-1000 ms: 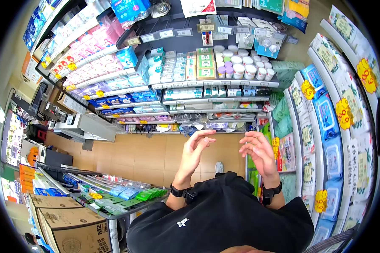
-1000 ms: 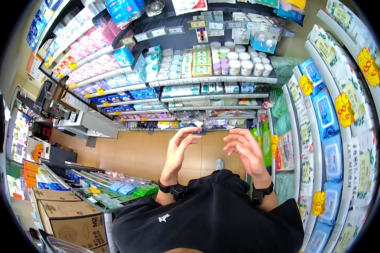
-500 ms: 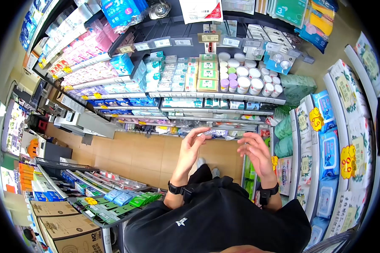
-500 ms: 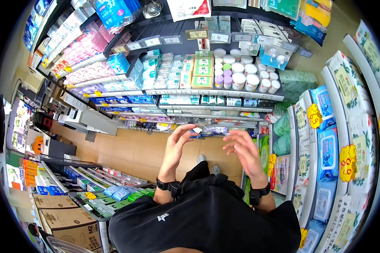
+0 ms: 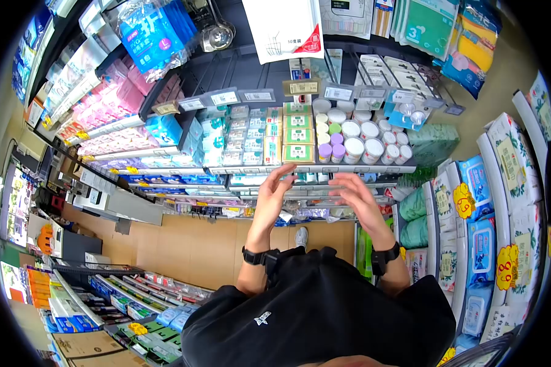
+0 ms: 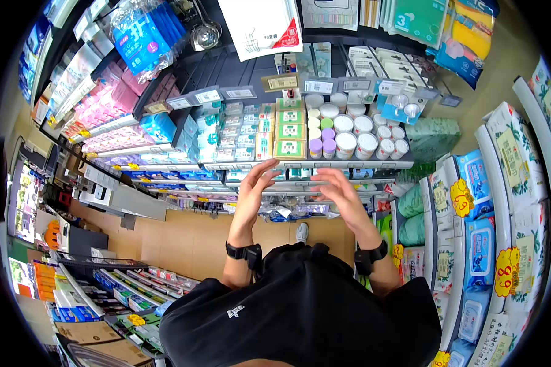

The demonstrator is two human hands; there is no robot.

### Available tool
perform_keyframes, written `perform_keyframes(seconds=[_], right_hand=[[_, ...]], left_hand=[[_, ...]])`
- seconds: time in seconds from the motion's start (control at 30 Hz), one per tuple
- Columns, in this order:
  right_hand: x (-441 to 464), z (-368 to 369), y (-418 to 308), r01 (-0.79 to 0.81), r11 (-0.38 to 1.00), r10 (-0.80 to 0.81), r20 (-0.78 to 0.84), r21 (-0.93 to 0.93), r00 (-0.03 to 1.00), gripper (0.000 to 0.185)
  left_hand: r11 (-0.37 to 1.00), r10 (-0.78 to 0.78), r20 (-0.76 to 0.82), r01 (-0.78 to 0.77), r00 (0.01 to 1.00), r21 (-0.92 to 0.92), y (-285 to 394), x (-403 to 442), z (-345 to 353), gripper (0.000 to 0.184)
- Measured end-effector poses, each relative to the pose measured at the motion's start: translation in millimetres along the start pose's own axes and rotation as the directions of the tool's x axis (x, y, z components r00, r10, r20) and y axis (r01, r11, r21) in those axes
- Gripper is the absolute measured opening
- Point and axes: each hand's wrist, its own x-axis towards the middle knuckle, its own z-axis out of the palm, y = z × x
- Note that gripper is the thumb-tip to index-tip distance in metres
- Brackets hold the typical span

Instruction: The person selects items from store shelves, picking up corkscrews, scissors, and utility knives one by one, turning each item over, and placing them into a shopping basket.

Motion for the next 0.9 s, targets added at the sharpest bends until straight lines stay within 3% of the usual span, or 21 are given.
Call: perform_keyframes(seconds=[0.07,0.17,0.27,0.37,0.5,0.57,0.6,0.63,0.7,0.73,0.8,0.9], right_hand=[[26.0,-3.6,-1.2,0.024,0.996,-0.024,0.0,-0.082,1.0,0.04],[75.6,-10.8,8.4,0.051,0.997,-0.053,-0.039,-0.063,0.998,0.04],[126.5,-19.9,21.8,0.103,0.984,-0.117,-0.097,-0.142,0.988,0.05],[175.0,-31.2,36.3,0.155,0.973,-0.175,-0.11,-0.17,0.978,0.06],[217.3,-34.4,37.7,0.206,0.941,-0.247,-0.129,-0.267,0.96,0.063],[227.9,-29.0,29.3,0.15,0.959,-0.195,-0.175,-0.242,0.965,0.065],[237.5,-32.5,25.6,0.05,0.94,-0.117,-0.183,-0.336,0.976,0.067],[244.5,-35.5,23.3,0.055,0.94,-0.123,-0.183,-0.336,0.975,0.067],[250.5,-37.7,18.0,0.025,0.951,-0.048,-0.067,-0.309,0.997,0.07],[252.0,-33.7,18.4,0.023,0.952,-0.046,-0.07,-0.306,0.997,0.07],[255.7,-24.1,21.4,0.171,0.971,-0.196,-0.145,-0.165,0.97,0.073],[265.4,-30.7,31.8,0.178,0.948,-0.217,-0.126,-0.263,0.968,0.075]], left_hand=[[0.999,0.034,0.005,-0.034,0.999,-0.002,1.6,30.1,-1.9,0.042],[0.998,0.062,0.001,-0.062,0.998,0.017,-5.9,84.2,-9.5,0.042],[0.985,0.13,-0.139,-0.144,0.982,-0.096,-17.3,132.7,-14.9,0.039],[0.98,0.168,-0.144,-0.18,0.975,-0.079,-30.0,175.9,-17.4,0.041],[0.992,0.1,-0.159,-0.11,0.982,-0.057,-28.0,211.2,-11.7,0.046],[0.99,0.126,-0.087,-0.131,0.988,-0.056,-47.9,238.4,-17.6,0.048],[0.982,0.184,-0.094,-0.188,0.978,-0.032,-46.8,244.5,-14.6,0.05],[0.97,0.241,-0.101,-0.243,0.965,-0.008,-46.1,249.7,-12.8,0.051],[0.977,0.211,-0.085,-0.213,0.974,-0.016,-45.6,255.5,-10.6,0.054],[0.976,0.216,-0.063,-0.217,0.974,-0.006,-45.2,258.5,-8.6,0.055],[0.976,0.216,-0.042,-0.216,0.976,0.004,-43.4,259.2,-7.2,0.056],[0.983,0.184,-0.013,-0.184,0.983,-0.005,-34.7,257.4,-4.5,0.056]])
